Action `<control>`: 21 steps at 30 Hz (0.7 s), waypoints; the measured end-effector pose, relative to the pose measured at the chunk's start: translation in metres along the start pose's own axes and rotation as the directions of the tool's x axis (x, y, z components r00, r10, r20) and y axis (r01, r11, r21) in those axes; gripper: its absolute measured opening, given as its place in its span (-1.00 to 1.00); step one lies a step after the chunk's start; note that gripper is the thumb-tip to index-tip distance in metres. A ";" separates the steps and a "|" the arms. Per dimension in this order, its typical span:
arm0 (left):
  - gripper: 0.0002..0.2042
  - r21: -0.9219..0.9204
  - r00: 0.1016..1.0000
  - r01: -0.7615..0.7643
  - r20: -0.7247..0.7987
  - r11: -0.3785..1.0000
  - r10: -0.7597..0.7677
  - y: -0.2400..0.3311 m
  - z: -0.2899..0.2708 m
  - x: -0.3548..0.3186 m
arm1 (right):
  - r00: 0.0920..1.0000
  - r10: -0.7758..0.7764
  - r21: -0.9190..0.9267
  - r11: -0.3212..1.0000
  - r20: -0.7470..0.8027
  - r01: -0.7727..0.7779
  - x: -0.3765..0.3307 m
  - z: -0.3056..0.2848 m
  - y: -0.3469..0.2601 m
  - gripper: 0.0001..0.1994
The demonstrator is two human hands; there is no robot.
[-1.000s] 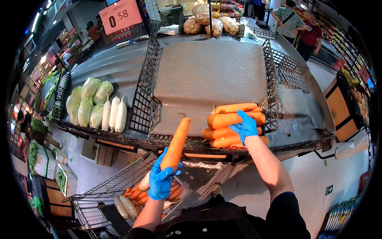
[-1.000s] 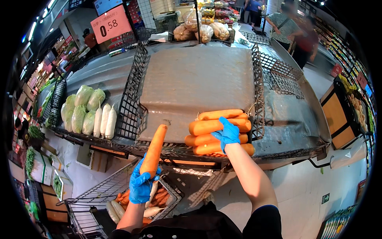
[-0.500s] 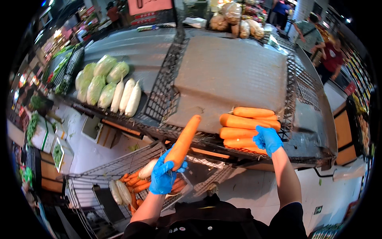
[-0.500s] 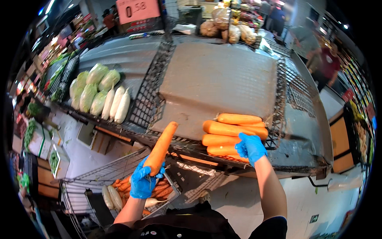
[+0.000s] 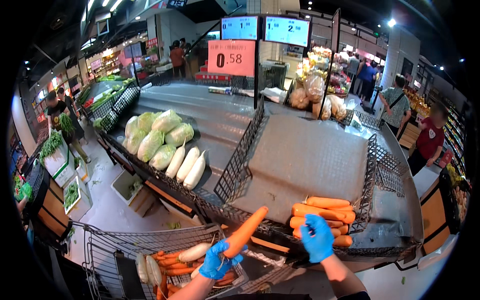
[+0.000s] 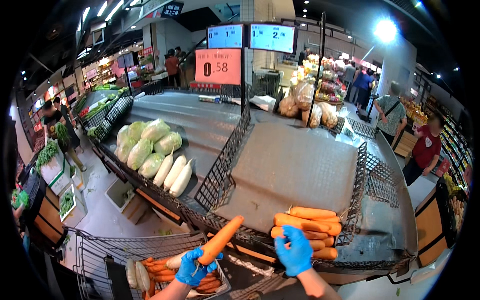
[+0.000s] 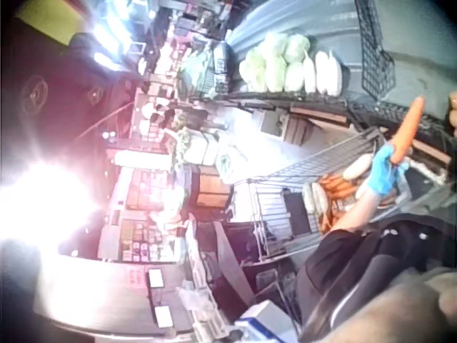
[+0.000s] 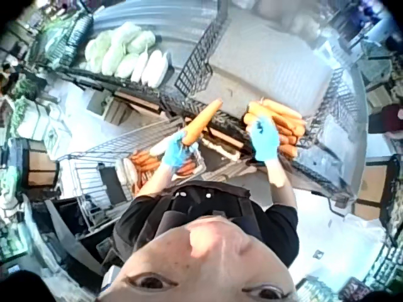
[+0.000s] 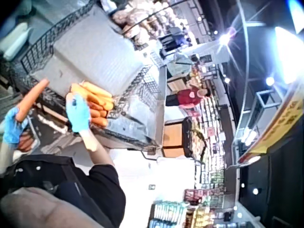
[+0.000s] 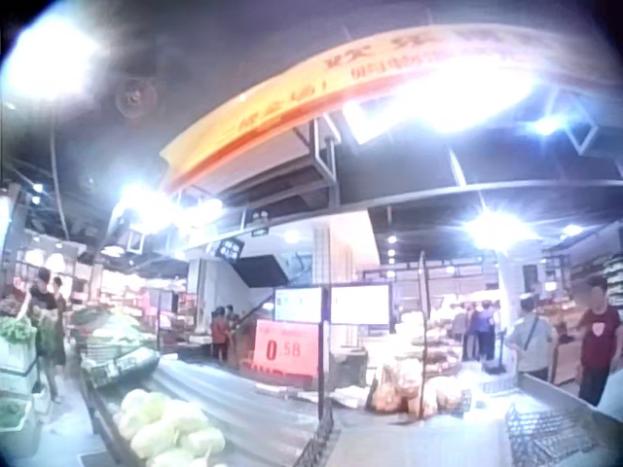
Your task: The person transfers radishes and carrots from a shopping cart onto a produce display shelf by hand.
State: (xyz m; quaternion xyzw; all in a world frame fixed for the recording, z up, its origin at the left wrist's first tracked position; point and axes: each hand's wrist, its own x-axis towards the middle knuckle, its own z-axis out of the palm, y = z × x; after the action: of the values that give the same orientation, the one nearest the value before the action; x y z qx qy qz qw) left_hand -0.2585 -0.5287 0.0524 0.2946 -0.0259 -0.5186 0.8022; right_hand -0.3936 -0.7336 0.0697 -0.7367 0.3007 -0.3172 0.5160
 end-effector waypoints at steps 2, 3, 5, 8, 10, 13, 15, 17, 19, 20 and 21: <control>-0.54 0.027 0.999 0.004 0.031 1.000 -0.005 0.000 0.000 0.002 | 0.959 -0.283 -0.142 0.948 0.026 0.283 -0.008 0.018 -0.010 -0.73; -0.55 0.127 0.999 -0.034 0.031 0.991 0.030 0.001 -0.001 -0.001 | 0.943 -0.330 -0.136 0.933 0.045 0.333 -0.010 0.028 -0.014 -0.69; -0.54 0.176 0.997 -0.068 0.035 0.982 0.063 0.005 -0.001 -0.007 | 0.961 -0.271 0.045 0.962 0.051 0.269 -0.009 0.042 -0.017 -0.66; -0.51 0.227 0.988 -0.123 0.121 0.966 0.098 0.015 -0.004 -0.015 | 0.945 0.061 0.490 0.843 0.320 -0.221 -0.004 0.052 -0.043 -0.74; -0.50 0.220 0.988 -0.135 0.106 0.966 0.114 0.016 -0.012 -0.021 | 0.836 0.105 0.417 0.829 0.539 -0.373 -0.003 0.061 -0.045 -0.72; -0.52 0.284 0.980 -0.199 0.054 0.938 0.192 0.021 -0.015 -0.033 | 0.737 0.156 0.333 0.817 0.658 -0.470 -0.007 0.078 -0.041 -0.71; -0.52 0.301 0.974 -0.226 0.045 0.926 0.223 0.025 -0.019 -0.039 | 0.723 0.183 0.324 0.802 0.666 -0.501 -0.011 0.087 -0.042 -0.71; -0.51 0.298 0.962 -0.270 0.038 0.916 0.271 0.028 -0.022 -0.048 | 0.715 0.184 0.319 0.801 0.674 -0.507 -0.017 0.096 -0.044 -0.72; -0.47 0.310 0.945 -0.315 0.016 0.897 0.327 0.030 -0.034 -0.051 | 0.723 0.170 0.317 0.815 0.669 -0.485 -0.022 0.102 -0.045 -0.71; -0.50 0.244 0.940 -0.339 0.040 0.908 0.340 0.031 -0.036 -0.054 | 0.727 0.161 0.318 0.822 0.668 -0.474 -0.025 0.104 -0.046 -0.71; -0.51 0.157 0.945 -0.327 0.040 0.932 0.325 0.032 -0.040 -0.055 | 0.735 0.121 0.348 0.821 0.667 -0.452 -0.027 0.105 -0.047 -0.71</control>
State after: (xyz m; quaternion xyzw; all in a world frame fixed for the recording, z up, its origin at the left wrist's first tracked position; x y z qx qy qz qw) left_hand -0.2433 -0.4551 0.0501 0.3469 -0.1218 -0.3766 0.8503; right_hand -0.3231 -0.6397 0.0821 -0.5859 0.1386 -0.0369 0.7976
